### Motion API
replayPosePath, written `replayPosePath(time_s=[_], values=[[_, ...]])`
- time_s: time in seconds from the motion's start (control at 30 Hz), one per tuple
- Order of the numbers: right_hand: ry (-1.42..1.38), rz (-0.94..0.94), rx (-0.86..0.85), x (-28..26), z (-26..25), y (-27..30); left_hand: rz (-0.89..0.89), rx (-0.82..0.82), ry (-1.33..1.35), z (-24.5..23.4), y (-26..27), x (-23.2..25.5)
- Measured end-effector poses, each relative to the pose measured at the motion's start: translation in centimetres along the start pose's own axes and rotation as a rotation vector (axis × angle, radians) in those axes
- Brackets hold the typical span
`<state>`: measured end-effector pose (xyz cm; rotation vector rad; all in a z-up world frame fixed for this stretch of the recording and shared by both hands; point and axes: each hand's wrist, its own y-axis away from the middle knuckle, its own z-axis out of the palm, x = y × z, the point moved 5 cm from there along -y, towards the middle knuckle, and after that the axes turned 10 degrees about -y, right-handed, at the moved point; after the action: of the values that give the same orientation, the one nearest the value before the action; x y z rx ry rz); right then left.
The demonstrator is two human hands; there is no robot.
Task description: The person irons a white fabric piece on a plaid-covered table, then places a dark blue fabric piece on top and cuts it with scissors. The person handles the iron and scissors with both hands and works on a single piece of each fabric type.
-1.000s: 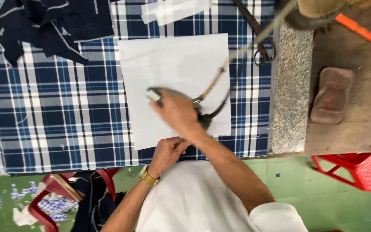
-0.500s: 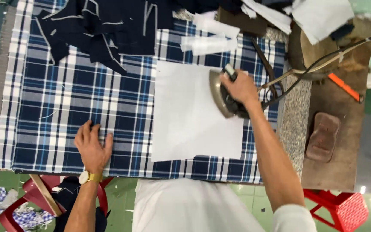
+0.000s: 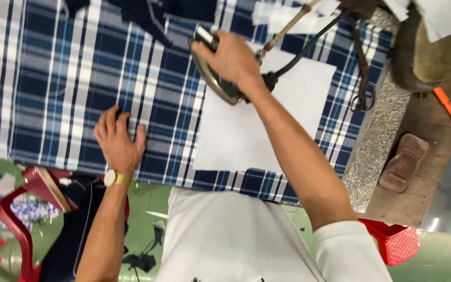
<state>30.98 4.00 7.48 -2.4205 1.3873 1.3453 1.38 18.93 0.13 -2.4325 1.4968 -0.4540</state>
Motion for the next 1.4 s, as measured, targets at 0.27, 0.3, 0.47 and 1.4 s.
replayPosePath(time_s=[0.27, 0.3, 0.47, 1.4], values=[[0.077, 0.147, -0.373, -4.3, 3.6, 8.9, 0.019, 0.051, 0.025, -0.2, -0.4, 0.4], [0.063, 0.155, -0.349, -4.0, 4.4, 10.8, 0.046, 0.055, 0.033, -0.7, -0.1, 0.5], [-0.069, -0.008, -0.529, -2.4, 7.8, 19.5, 0.057, -0.012, 0.023, -0.1, 0.2, 1.1], [-0.302, 0.782, 0.15, 36.3, -24.2, 41.0, 0.073, 0.01, -0.486, 4.3, 6.1, 7.5]])
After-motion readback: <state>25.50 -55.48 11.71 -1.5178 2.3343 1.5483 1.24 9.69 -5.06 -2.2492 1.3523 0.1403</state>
